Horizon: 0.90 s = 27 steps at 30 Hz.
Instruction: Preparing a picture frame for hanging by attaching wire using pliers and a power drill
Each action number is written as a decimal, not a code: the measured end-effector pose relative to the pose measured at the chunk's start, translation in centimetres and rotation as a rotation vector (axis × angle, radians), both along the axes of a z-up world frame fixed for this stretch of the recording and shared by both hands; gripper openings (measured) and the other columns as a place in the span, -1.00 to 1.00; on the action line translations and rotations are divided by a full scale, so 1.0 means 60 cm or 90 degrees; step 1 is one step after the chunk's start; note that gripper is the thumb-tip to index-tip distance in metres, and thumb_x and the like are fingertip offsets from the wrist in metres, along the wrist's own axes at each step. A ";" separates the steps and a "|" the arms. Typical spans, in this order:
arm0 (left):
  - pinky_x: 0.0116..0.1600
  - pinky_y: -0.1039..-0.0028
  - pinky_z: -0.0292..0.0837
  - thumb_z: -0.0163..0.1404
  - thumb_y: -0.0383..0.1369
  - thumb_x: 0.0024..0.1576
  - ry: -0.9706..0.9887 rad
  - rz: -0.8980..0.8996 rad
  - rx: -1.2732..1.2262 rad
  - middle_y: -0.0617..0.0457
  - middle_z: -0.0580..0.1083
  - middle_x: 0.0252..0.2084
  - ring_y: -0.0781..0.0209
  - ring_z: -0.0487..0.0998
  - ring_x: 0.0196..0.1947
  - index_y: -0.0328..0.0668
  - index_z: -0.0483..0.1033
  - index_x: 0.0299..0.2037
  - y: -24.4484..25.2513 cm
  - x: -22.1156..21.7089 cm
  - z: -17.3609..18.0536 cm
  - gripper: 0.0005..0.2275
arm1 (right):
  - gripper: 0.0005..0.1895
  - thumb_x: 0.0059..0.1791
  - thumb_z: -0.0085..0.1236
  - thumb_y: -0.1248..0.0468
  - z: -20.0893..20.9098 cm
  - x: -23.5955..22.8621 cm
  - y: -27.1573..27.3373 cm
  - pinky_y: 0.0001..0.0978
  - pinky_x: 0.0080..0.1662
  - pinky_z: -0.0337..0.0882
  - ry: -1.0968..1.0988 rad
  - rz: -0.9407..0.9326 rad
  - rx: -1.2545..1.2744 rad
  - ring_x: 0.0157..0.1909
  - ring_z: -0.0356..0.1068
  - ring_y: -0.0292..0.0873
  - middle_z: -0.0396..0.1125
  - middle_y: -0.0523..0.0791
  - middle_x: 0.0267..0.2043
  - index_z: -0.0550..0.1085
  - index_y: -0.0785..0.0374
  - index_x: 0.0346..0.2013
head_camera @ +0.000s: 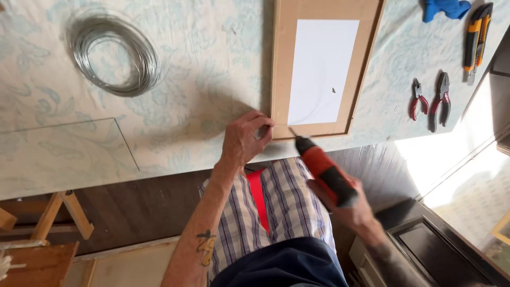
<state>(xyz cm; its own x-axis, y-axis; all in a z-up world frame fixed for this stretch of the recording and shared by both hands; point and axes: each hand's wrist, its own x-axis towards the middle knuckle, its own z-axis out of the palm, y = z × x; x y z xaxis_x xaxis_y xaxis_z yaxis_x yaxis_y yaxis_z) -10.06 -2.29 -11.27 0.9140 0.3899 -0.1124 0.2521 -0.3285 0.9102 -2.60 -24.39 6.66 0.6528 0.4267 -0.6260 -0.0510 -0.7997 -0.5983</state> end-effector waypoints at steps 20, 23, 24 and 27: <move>-0.19 0.42 0.54 0.18 -0.38 0.05 -0.021 0.031 -0.051 0.23 0.53 -0.34 0.18 0.61 -0.27 0.11 0.57 -0.33 0.002 0.005 0.003 -0.92 | -0.73 -0.12 0.44 0.16 -0.058 -0.035 0.001 -0.29 -0.46 0.38 -0.072 0.049 -0.013 -0.64 0.31 -0.09 0.31 -0.07 -0.67 0.55 0.24 -0.31; -0.19 0.38 0.54 0.17 -0.38 0.06 -0.022 0.021 -0.051 0.20 0.53 -0.33 0.15 0.61 -0.26 0.10 0.56 -0.32 0.006 0.004 0.007 -0.92 | -0.69 -0.13 0.45 0.17 -0.057 -0.035 0.004 -0.27 -0.45 0.38 -0.067 0.049 -0.001 -0.61 0.32 -0.10 0.31 -0.03 -0.64 0.56 0.25 -0.22; -0.19 0.38 0.54 0.17 -0.38 0.06 -0.022 0.023 -0.050 0.20 0.53 -0.33 0.15 0.61 -0.26 0.10 0.56 -0.32 0.005 0.006 0.003 -0.92 | -0.69 -0.13 0.45 0.17 -0.059 -0.033 0.003 -0.27 -0.45 0.38 -0.067 0.050 -0.001 -0.61 0.32 -0.10 0.31 -0.03 -0.64 0.56 0.25 -0.22; -0.20 0.44 0.53 0.17 -0.34 0.06 -0.006 0.019 -0.032 0.26 0.53 -0.33 0.22 0.61 -0.26 0.14 0.56 -0.33 -0.001 0.004 -0.001 -0.93 | -0.68 -0.11 0.44 0.18 -0.054 -0.030 0.007 -0.25 -0.47 0.38 -0.081 0.064 0.004 -0.62 0.35 -0.08 0.35 -0.05 -0.63 0.57 0.25 -0.15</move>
<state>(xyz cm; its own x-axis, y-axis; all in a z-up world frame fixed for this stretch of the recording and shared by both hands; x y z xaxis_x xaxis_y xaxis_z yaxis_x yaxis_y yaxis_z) -9.84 -2.32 -11.35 0.9030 0.4112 -0.1243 0.2531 -0.2755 0.9274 -4.40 -24.00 3.43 0.6807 0.4968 -0.5384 0.1052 -0.7936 -0.5993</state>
